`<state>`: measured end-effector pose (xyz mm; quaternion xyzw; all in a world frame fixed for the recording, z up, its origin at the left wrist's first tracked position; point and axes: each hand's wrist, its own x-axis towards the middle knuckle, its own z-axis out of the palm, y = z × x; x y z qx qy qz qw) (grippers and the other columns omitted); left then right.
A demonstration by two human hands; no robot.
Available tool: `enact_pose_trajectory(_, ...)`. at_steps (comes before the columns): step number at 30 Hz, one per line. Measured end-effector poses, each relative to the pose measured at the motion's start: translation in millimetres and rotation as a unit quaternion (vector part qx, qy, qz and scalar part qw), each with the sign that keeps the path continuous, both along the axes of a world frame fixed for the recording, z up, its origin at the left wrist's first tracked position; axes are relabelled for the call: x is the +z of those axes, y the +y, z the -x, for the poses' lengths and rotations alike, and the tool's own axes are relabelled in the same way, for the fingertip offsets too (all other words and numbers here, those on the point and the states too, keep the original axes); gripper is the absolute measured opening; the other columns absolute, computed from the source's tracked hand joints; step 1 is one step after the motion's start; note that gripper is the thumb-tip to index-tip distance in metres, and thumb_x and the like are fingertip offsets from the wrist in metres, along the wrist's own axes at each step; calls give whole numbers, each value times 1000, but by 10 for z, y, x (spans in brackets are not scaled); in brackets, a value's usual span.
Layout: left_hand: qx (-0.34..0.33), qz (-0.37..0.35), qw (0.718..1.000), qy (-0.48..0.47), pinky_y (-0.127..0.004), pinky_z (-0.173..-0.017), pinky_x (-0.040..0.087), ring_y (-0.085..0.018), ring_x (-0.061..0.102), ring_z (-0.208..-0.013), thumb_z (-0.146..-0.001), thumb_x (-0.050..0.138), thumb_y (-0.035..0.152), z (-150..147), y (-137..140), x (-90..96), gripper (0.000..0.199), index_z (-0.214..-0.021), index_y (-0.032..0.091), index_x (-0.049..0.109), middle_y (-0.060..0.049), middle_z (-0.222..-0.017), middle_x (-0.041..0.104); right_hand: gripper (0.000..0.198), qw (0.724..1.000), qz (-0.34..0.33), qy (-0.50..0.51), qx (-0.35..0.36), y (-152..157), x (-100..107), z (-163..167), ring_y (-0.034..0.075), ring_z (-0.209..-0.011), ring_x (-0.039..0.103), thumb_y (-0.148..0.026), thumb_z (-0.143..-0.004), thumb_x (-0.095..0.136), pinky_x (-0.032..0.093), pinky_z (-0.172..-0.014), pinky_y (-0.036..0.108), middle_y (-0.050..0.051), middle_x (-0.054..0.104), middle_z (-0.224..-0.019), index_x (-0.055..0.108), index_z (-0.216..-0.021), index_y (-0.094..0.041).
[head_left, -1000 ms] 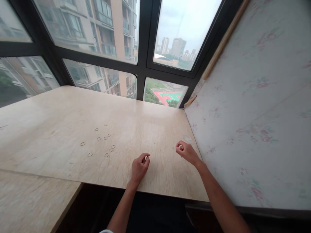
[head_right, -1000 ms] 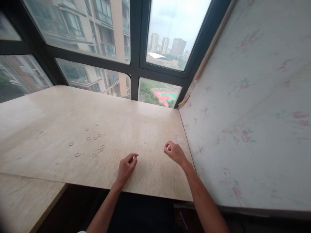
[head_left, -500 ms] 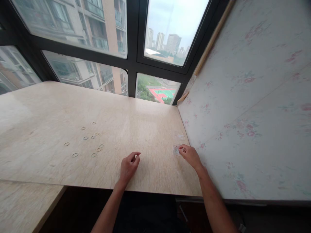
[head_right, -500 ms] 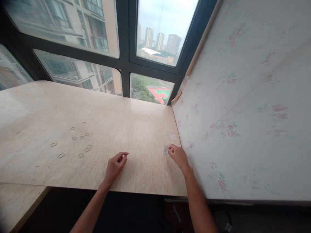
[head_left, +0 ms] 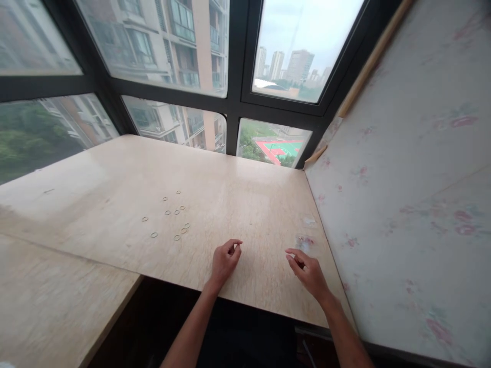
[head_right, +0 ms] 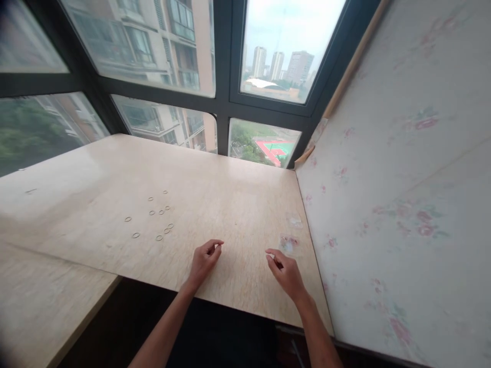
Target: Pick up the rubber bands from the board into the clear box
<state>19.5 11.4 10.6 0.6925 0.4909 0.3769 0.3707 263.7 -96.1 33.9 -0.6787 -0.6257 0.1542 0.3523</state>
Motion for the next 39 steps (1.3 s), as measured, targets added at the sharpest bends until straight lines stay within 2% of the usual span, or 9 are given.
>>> enact_pose_trajectory(6, 5, 6, 1000, 0, -22, -50, 28, -8, 38, -45, -80, 48, 25, 2, -24, -22, 23, -86, 16, 69, 6, -48, 41, 35, 1000, 5, 18, 18, -14, -225, 255, 10, -44, 41, -42, -90, 46, 35, -46, 20, -6, 41, -50, 67, -99, -16)
enact_pose_trajectory(14, -34, 46, 998, 6, -22, -53, 32, -10, 42, -51, -80, 49, 28, 114, 27, 95, 25, -87, 16, 70, 4, -53, 47, 37, 1000, -16, -17, 11, -28, -283, 292, 12, -45, 51, -44, -90, 44, 43, -48, 19, -1, 56, -54, 68, -98, -17)
enact_pose_trajectory(17, -24, 54, 997, 41, -22, -53, 33, -11, 44, -52, -81, 49, 32, 360, 145, 151, 26, -86, 16, 70, 3, -55, 50, 39, 999, -20, -40, 17, -38, -287, 303, 13, -50, 58, -45, -90, 42, 48, -53, 20, 2, 65, -62, 69, -97, -18)
enact_pose_trajectory(20, 48, 34, 992, 109, -23, -55, 34, -12, 47, -53, -80, 49, 32, 734, 321, 208, 27, -88, 17, 70, 3, -55, 52, 40, 998, -23, -56, 18, -38, -299, 311, 13, -51, 61, -46, -91, 41, 49, -54, 20, 3, 67, -64, 69, -98, -18)
enact_pose_trajectory(24, 151, -1, 967, 205, -25, -57, 34, -14, 50, -55, -80, 48, 30, 1304, 617, 351, 29, -96, 18, 69, 2, -56, 54, 39, 998, -27, -58, 16, -31, -327, 295, 13, -52, 61, -45, -92, 42, 49, -53, 19, 3, 68, -65, 68, -100, -17)
enact_pose_trajectory(27, 201, 4, 939, 279, -25, -58, 35, -15, 54, -60, -78, 49, 28, 1700, 823, 481, 30, -99, 19, 68, 1, -61, 58, 40, 998, -31, -57, 13, -25, -342, 274, 13, -52, 62, -46, -91, 42, 49, -53, 18, 4, 68, -66, 68, -99, -17)
enact_pose_trajectory(33, 143, 65, 923, 350, -24, -73, 42, -19, 62, -83, -73, 53, 23, 2209, 994, 571, 35, -104, 19, 68, -3, -90, 69, 42, 998, -31, -61, 5, -8, -324, 268, 14, -55, 65, -49, -91, 42, 52, -54, 19, 5, 71, -72, 69, -97, -18)
enact_pose_trajectory(36, 109, 89, 918, 371, -25, -77, 44, -21, 63, -90, -72, 56, 25, 2274, 991, 539, 34, -103, 19, 69, -5, -97, 70, 43, 997, -29, -70, 2, 1, -315, 281, 16, -56, 67, -51, -90, 41, 53, -55, 20, 6, 73, -73, 69, -96, -20)
enact_pose_trajectory(39, 98, 80, 913, 387, -27, -77, 44, -23, 62, -92, -71, 58, 29, 2259, 992, 495, 26, -91, 20, 72, -6, -96, 70, 42, 996, -27, -81, 4, 3, -322, 289, 18, -59, 69, -51, -90, 41, 54, -56, 22, 7, 74, -76, 70, -94, -21)
